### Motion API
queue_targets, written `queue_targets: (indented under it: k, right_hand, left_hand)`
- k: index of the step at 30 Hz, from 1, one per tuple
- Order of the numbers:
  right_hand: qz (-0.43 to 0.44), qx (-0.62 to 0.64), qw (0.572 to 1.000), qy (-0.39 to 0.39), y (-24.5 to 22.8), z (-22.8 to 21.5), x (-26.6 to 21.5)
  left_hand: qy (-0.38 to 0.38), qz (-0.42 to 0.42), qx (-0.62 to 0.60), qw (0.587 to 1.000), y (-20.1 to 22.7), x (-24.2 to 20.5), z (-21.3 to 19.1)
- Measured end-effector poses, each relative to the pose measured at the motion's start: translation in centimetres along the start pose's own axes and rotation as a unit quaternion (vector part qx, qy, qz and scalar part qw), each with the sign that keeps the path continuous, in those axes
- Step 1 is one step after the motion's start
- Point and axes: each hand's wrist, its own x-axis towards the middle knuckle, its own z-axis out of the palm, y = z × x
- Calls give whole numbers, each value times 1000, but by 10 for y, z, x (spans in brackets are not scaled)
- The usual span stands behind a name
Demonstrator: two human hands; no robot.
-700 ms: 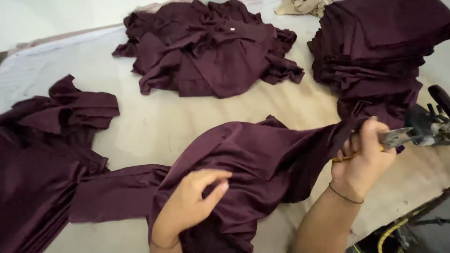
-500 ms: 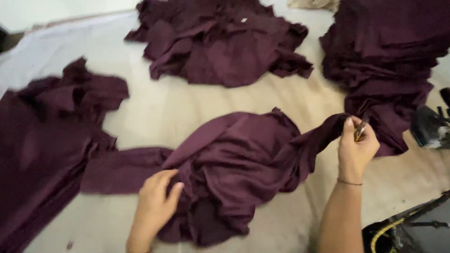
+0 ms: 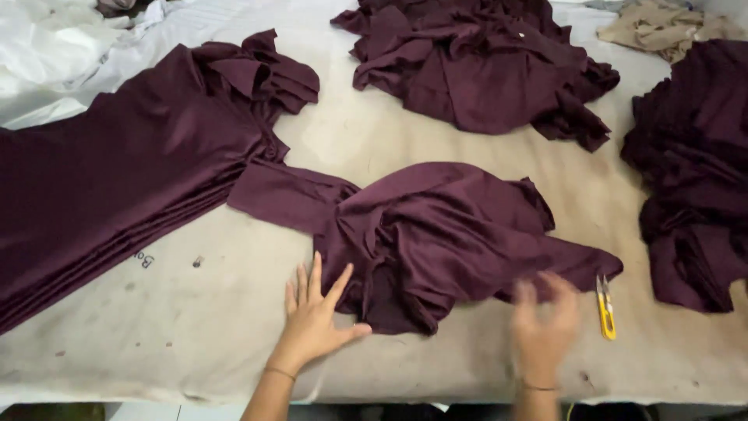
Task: Trimming excess threads from purple garments using manual thread clippers on a work table.
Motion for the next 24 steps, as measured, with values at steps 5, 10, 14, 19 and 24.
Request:
queue_targets:
  k: [5,10,14,19,24]
  right_hand:
    - [25,92,975,-203,-67,51,-71]
    - [46,81,967,-239,-48,69,-101]
    - [96,115,961,-231,-52,59,-90]
    - [103,135,963,-212,-52,56,-90]
    - [82,141,963,-214,-52,56,-92]
  left_hand:
    - [135,3,-49,990,-15,5,30]
    - [228,22,-108,967,-24,4,37]
    - [352,-7,-124,928,-3,-10,36]
    - [437,110,-119,885,46,-16,41]
    - [382,76,-135,911,81,14,74]
